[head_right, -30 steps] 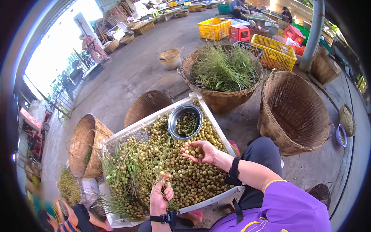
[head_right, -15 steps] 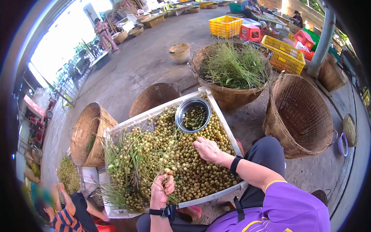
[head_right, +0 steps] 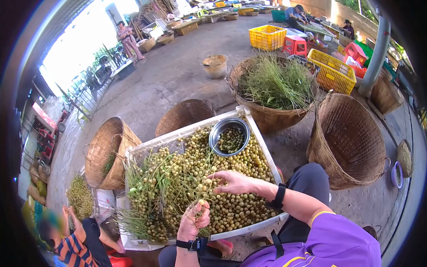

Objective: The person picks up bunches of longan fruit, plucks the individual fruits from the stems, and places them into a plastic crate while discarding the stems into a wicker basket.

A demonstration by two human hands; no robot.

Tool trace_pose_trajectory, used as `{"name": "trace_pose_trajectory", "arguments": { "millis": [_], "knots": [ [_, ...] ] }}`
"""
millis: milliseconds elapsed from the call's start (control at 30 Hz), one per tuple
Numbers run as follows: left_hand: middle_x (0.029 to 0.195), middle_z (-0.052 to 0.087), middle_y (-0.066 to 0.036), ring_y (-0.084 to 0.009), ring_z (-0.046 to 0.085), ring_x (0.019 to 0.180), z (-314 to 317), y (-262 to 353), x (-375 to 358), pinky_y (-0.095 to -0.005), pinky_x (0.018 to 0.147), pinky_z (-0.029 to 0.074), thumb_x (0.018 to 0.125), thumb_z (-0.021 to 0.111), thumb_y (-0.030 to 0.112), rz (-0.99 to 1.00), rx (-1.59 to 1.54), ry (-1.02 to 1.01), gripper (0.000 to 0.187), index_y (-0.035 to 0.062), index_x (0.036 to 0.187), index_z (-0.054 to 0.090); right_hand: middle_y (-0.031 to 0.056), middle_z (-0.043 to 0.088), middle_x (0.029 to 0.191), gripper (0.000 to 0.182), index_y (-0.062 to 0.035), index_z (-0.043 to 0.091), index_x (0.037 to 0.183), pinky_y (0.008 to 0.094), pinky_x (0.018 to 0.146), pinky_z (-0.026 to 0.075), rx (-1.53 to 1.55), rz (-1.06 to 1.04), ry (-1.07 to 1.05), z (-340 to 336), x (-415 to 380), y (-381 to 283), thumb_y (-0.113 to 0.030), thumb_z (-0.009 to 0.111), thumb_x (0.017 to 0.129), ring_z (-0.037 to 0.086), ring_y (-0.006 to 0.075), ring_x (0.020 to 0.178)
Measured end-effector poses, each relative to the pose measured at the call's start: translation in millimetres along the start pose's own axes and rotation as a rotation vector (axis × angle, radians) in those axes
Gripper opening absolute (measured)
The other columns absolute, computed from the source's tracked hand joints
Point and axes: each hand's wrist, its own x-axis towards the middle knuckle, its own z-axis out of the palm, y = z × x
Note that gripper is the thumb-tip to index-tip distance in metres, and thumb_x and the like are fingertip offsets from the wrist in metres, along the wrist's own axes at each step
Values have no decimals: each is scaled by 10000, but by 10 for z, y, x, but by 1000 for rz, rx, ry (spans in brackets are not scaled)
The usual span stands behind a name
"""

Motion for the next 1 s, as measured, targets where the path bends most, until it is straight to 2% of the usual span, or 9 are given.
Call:
{"name": "trace_pose_trajectory", "arguments": {
  "millis": [67, 100, 267, 333, 467, 600, 733, 867, 1000],
  "knots": [
    [557, 350, 18, -41, 267, 420, 8, -24, -23, -192, 379, 184, 908, 506, 279, -52, -96, -76, 280, 1, 940, 526, 103, 526, 1178, 520, -107, 420, 1311, 270, 762, 484, 663, -22, -111, 120, -34, -124, -252, 609, 849, 544, 135, 985],
    [562, 352, 16, -44, 266, 416, -2, -45, -17, -196, 377, 185, 898, 518, 292, -76, -86, -80, 287, 7, 937, 528, 64, 554, 1137, 509, -117, 402, 1323, 207, 677, 471, 774, -53, -98, 160, -33, -198, -186, 599, 859, 541, 83, 938],
    [553, 351, 21, -48, 252, 399, -44, -139, 17, -198, 371, 183, 897, 509, 300, -117, -148, -113, 274, 28, 932, 519, -6, 615, 909, 371, -103, 489, 1240, 183, 581, 436, 685, -12, -249, 170, 33, -202, -169, 565, 883, 561, 60, 723],
    [550, 345, 25, -48, 247, 395, -53, -128, 10, -198, 370, 182, 903, 500, 299, -119, -180, -135, 267, 34, 932, 514, 1, 598, 913, 303, -95, 532, 1193, 192, 555, 421, 440, 92, -240, 158, 34, -193, -125, 541, 892, 517, 54, 698],
    [544, 324, 39, -43, 236, 391, -59, -114, -1, -198, 371, 184, 918, 474, 288, -135, -199, -82, 240, 49, 926, 499, -15, 584, 785, 274, -86, 545, 1161, 180, 526, 406, 118, 51, -185, 65, -21, -236, -110, 528, 889, 477, 38, 598],
    [527, 302, 42, -44, 220, 381, -35, -120, -19, -203, 365, 178, 922, 462, 281, -159, -178, -92, 231, 53, 893, 485, -36, 579, 781, 341, -49, 524, 1199, 163, 471, 350, 761, 89, -358, -53, -58, -86, -206, 551, 898, 441, 10, 557],
    [503, 273, 47, -45, 202, 367, -41, -131, -32, -210, 359, 171, 926, 449, 276, -142, -201, -137, 226, 59, 864, 469, -57, 502, 737, 366, -33, 502, 1207, 144, 466, 322, 1235, 92, -284, 2, -87, 18, -219, 547, 895, 437, 6, 553],
    [496, 273, 43, -48, 201, 367, -32, -121, -39, -212, 359, 169, 925, 453, 280, -141, -181, -127, 231, 57, 865, 468, -16, 553, 828, 402, -49, 470, 1235, 134, 460, 335, 962, 147, -235, 1, -117, -15, -236, 558, 890, 468, 14, 589],
    [497, 274, 39, -50, 203, 370, -26, -142, -45, -214, 360, 169, 926, 453, 282, -161, -170, -129, 234, 57, 865, 467, 9, 581, 875, 413, -68, 431, 1273, 133, 433, 344, 943, 143, -235, 173, -111, -100, -270, 509, 921, 477, 13, 570]
  ]
}}
